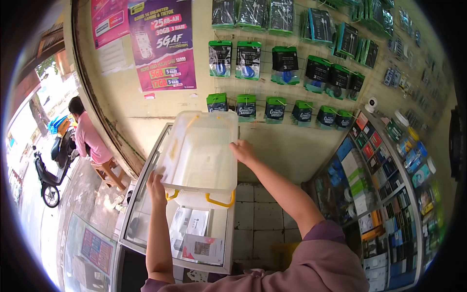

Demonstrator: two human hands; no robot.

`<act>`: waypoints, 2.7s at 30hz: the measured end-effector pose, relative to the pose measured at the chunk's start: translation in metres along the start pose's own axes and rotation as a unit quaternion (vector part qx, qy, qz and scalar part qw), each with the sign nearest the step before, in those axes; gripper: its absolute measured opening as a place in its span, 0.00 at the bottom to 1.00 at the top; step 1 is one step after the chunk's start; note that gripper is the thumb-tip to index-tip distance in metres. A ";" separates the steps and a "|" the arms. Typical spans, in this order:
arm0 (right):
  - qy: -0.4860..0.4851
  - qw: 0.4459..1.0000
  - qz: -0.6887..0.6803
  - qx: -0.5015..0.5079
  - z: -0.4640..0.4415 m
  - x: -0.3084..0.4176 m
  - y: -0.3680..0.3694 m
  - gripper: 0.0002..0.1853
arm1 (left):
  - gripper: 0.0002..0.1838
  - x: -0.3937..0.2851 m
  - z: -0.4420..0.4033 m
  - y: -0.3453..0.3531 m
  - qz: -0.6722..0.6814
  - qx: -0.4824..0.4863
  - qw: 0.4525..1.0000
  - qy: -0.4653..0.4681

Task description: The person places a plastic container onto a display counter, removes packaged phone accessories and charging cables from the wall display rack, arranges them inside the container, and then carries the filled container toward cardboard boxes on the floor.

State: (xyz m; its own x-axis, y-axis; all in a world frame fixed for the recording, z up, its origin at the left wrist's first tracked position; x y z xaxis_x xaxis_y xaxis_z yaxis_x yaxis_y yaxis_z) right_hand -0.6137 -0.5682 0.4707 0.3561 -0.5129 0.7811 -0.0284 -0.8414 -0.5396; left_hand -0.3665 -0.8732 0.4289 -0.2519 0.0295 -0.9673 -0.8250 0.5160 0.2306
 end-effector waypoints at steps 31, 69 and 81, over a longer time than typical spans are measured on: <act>0.424 0.847 0.317 -0.052 0.712 -0.706 -0.356 0.41 | 0.32 0.549 0.757 0.147 -0.464 0.648 0.596 -0.098; 0.468 0.856 0.218 -0.012 0.485 -0.602 -0.364 0.33 | 0.27 0.374 0.418 0.236 -0.437 0.355 0.826 -0.032; -0.004 0.977 0.077 -0.199 0.160 -0.475 -0.288 0.31 | 0.08 0.221 0.331 0.346 -0.267 0.357 0.869 0.212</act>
State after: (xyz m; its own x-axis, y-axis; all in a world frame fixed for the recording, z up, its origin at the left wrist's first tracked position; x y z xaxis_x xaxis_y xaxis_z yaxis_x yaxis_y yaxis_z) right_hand -0.6249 -0.0547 0.2047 0.3265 -0.6394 0.6961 -0.4422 -0.7543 -0.4853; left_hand -0.5405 -0.4046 0.2604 -0.2184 -0.6181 -0.7552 -0.3947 0.7637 -0.5109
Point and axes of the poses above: each hand's wrist, its own z-axis away from the middle knuckle, its own y-axis out of the palm, x = y × z, the point moved 10 cm from there along -z, towards the middle knuckle, and after that the axes turned 10 degrees about -x, right-handed, at the moved point
